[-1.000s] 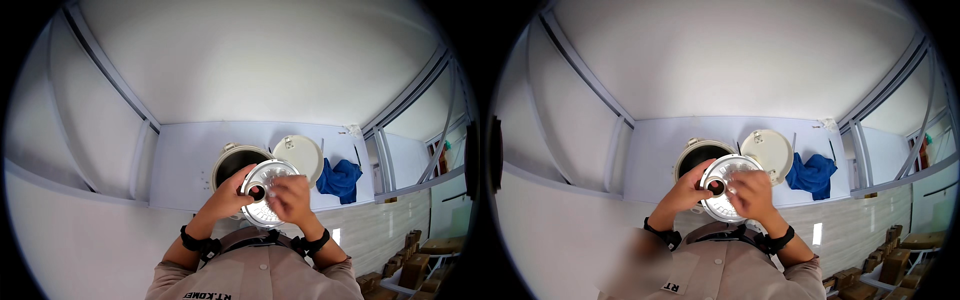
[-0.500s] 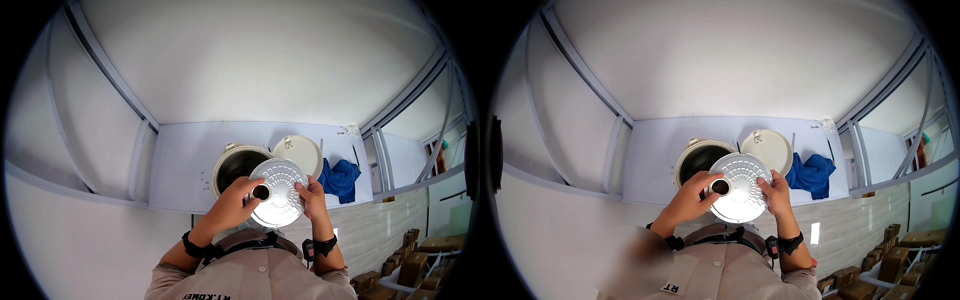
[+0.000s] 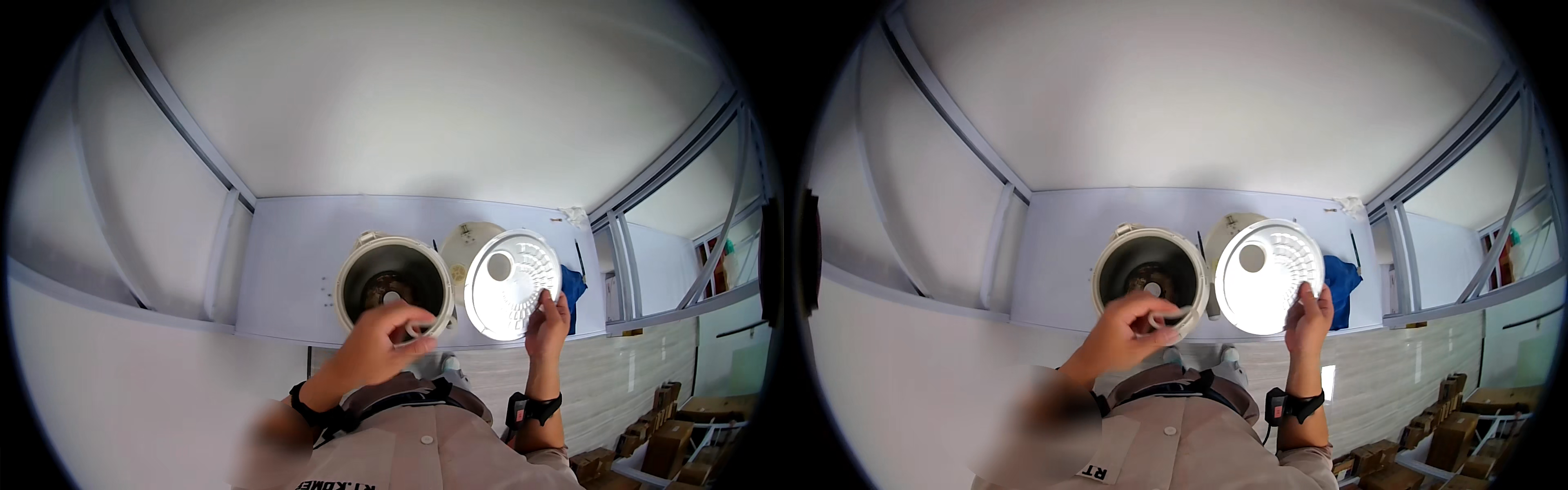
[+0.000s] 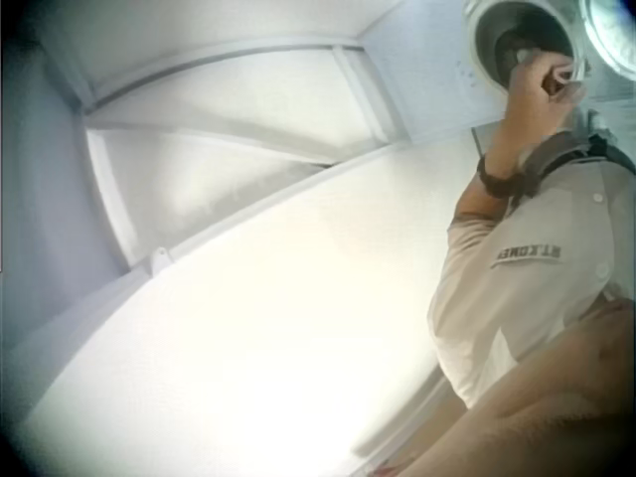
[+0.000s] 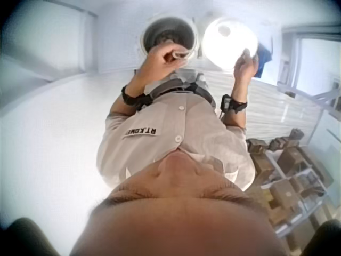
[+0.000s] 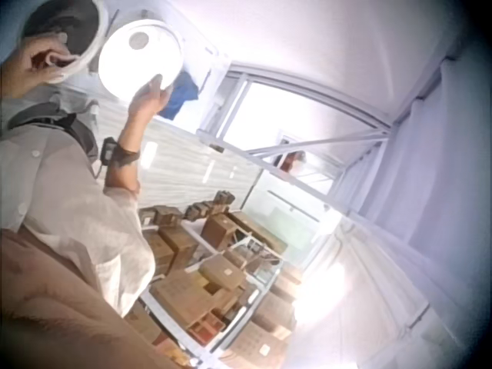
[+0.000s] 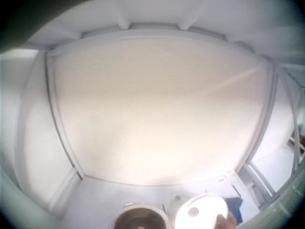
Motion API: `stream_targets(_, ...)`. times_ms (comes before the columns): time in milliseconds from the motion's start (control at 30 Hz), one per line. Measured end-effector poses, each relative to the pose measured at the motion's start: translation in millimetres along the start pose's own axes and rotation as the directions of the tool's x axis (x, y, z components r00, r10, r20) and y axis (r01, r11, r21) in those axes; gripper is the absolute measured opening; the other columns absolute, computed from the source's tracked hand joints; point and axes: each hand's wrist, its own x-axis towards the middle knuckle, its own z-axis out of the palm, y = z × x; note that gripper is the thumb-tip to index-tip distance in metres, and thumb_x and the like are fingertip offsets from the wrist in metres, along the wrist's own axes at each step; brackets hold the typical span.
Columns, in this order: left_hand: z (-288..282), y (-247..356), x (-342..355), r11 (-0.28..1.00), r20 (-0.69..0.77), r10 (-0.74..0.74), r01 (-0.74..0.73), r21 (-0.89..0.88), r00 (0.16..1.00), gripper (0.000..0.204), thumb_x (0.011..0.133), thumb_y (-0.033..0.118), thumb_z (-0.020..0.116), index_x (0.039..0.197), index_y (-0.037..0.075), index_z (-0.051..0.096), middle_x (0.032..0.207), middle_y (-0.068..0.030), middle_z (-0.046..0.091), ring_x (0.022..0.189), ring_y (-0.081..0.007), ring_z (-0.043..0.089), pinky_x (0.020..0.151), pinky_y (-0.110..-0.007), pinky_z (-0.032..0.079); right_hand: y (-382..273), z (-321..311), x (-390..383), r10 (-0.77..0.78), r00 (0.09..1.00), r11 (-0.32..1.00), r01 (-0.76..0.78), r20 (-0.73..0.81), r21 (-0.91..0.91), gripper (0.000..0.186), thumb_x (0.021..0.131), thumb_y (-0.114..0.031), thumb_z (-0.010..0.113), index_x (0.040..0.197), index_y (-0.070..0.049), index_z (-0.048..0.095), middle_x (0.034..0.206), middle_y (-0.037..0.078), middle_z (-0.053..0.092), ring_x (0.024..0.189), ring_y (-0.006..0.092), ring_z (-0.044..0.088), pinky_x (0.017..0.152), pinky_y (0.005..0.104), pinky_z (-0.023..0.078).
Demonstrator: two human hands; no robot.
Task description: The person disassembles a white appliance, likely a rice cooker, by removing the lid and inner pot. They use a screwdriver to unscrew and remove a plastic ring from the appliance's base, then reassemble the components.
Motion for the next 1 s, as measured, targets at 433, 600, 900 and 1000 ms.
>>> stream_targets(433,131.5,-46.5,54.8,0.974,0.354,-0.116,0.176,-0.145,0.928,0.040,0.100,0.023,0.080,0.134,0.004,0.070,0.105,-0.0075,0.070,0.077,-0.0163,0.060,0.074,-0.032,0.052,-33.4,-95.7,63.8,0.000,0.982,0.980,-0.038,-0.190,-0.197,0.031,0.107,-0.002,0.057,0.138,-0.001,0.056,0.124,0.011,0.070,0.108,0.0190,0.071,0.095,0.0333,0.058)
stream_targets(600,188.6,-84.2,70.8,0.997,-0.102,-0.033,0.040,0.068,0.994,0.036,0.096,0.022,0.082,0.126,0.004,0.071,0.103,-0.0109,0.067,0.087,-0.0247,0.065,0.078,-0.036,0.055,-26.7,-132.3,92.8,0.051,0.973,0.961,-0.109,-0.224,-0.254,0.035,0.107,-0.001,0.060,0.141,-0.001,0.055,0.122,0.011,0.070,0.106,0.0171,0.070,0.093,0.0316,0.058)
stream_targets(900,212.0,-120.6,58.3,0.884,-0.416,-0.103,0.274,0.377,0.903,0.044,0.096,0.026,0.079,0.132,0.004,0.065,0.114,-0.0136,0.066,0.103,-0.0359,0.069,0.087,-0.043,0.057,-19.7,-164.6,132.8,0.197,0.958,0.933,-0.248,-0.208,-0.261,0.039,0.106,-0.002,0.059,0.145,-0.001,0.051,0.123,0.010,0.067,0.106,0.0171,0.067,0.099,0.0337,0.056)
stream_targets(1000,221.9,-124.3,57.5,0.846,-0.463,-0.027,0.267,0.462,0.886,0.042,0.096,0.025,0.078,0.130,0.003,0.065,0.113,-0.0134,0.066,0.102,-0.0351,0.068,0.085,-0.042,0.057,-18.9,-163.7,140.0,0.252,0.944,0.916,-0.303,-0.212,-0.264,0.041,0.106,-0.002,0.059,0.146,-0.001,0.050,0.127,0.011,0.067,0.108,0.0191,0.068,0.102,0.0350,0.056)
